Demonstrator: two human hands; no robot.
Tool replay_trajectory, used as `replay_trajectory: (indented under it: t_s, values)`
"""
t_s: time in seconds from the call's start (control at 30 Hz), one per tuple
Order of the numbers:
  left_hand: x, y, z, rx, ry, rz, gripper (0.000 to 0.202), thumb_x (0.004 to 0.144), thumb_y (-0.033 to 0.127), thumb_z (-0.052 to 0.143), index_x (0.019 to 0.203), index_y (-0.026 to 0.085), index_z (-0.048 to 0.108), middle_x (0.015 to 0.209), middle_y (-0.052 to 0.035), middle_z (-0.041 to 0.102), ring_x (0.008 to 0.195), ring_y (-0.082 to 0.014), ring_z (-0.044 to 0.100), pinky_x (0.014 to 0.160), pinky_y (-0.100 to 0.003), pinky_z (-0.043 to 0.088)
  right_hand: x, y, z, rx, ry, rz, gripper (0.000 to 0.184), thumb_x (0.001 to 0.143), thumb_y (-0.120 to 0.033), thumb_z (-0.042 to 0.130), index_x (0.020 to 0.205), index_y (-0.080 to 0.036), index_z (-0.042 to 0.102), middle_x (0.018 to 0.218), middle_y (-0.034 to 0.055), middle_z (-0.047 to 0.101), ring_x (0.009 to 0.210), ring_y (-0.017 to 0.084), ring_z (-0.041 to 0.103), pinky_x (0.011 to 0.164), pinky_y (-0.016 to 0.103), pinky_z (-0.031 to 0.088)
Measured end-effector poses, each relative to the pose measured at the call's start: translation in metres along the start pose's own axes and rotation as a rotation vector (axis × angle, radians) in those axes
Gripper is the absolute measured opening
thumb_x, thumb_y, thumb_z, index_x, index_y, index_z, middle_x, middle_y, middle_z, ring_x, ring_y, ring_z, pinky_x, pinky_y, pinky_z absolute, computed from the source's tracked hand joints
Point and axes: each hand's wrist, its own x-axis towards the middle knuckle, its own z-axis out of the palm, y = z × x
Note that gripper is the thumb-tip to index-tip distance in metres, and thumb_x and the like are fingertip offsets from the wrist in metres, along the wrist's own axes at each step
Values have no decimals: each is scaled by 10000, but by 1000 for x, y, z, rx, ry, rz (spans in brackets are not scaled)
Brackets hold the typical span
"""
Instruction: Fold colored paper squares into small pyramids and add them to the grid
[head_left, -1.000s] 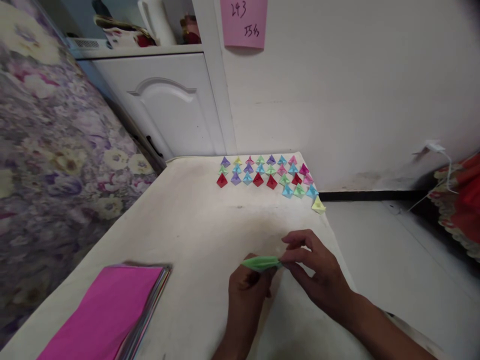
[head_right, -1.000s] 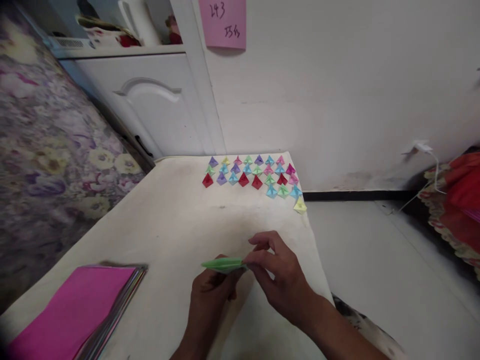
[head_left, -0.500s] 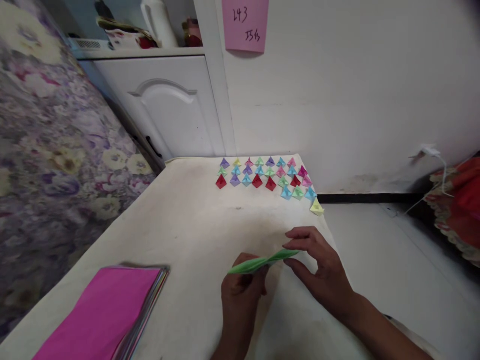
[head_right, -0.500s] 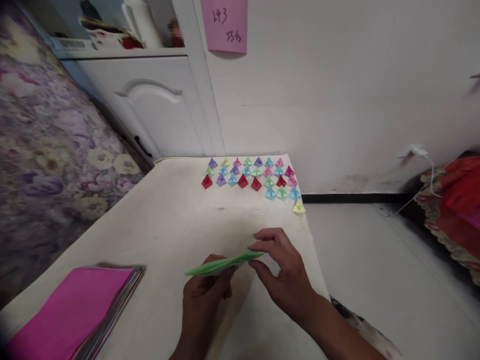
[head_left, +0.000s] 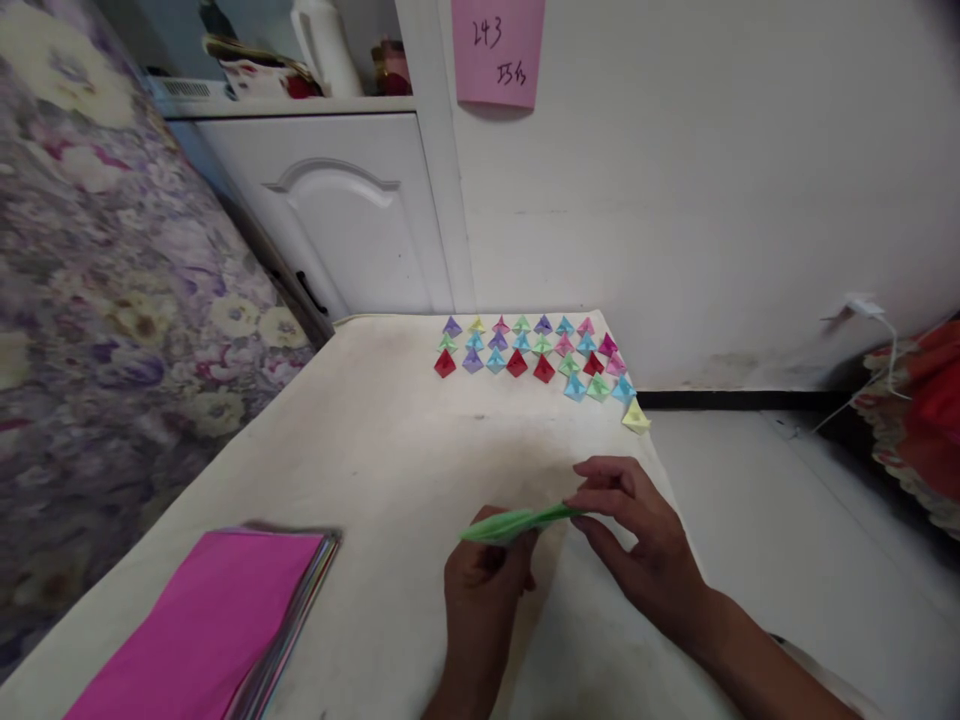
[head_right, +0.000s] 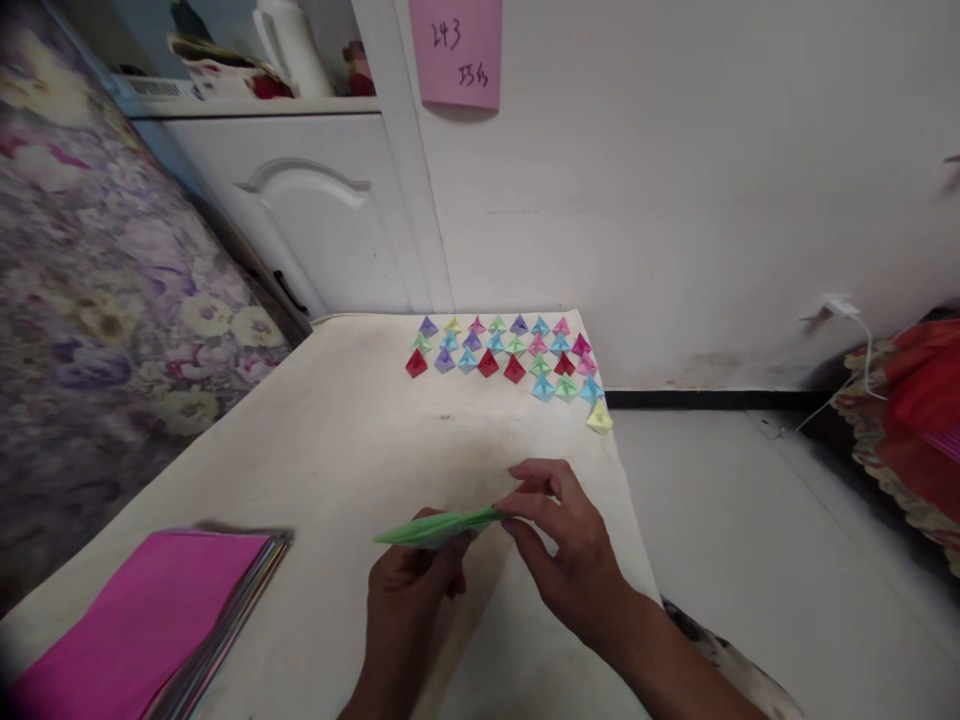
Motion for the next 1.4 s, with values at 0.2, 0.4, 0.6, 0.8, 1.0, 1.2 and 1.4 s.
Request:
replay_trajectory:
  t_s: [0.2,0.4,0.6,0.8,1.0,1.2,1.4]
  values:
    - [0,0,1,-1,22,-14,193,673,318,701,653,166,582,502,65,455,419,-66,414,400,-173,338,-1,0,1,0,7,17,212,830,-92,519,943,-235,627,1112,77,481,883,168,561,763,357,517]
    - [0,-1,1,-9,33,-13,185,672,313,697,659,166,585,497,65,455,423,-70,415,404,-175,344,-1,2,2,-17,16,-4,214,840,-114,508,963,-243,627,1128,88,484,885,178,563,754,373,525]
    - [0,0,1,-7,13,-12,200,680,342,681,638,168,591,511,61,463,431,-74,422,406,-178,345,-2,1,1,-16,-7,-13,259,832,-85,504,1001,-247,615,1163,91,452,912,185,552,784,390,517]
    - [1,0,1,-29,-18,12,179,690,318,678,648,165,594,568,54,465,441,-71,435,404,-181,354,-2,1,1,-14,-18,4,259,826,-77,506,1004,-238,604,1160,87,446,914,182,549,794,385,510]
    - [1,2,1,-4,-40,17,150,715,279,662,650,169,582,574,56,444,457,-73,432,416,-181,356,-3,2,2,-19,-18,18,232,827,-87,508,988,-232,592,1156,89,451,916,185,556,799,385,512]
    - [0,0,0,2,-59,39,141,748,267,633,662,169,579,613,54,446,469,-66,433,425,-178,354,-2,1,1,-27,-26,16,226,827,-81,505,980,-223,590,1156,89,447,915,178,553,803,370,503]
    - [1,-5,-3,9,-108,45,135,750,272,635,682,166,586,612,54,453,481,-69,446,434,-180,370,-1,1,2,-11,-27,15,217,822,-69,510,959,-217,587,1158,86,445,906,169,552,803,362,498]
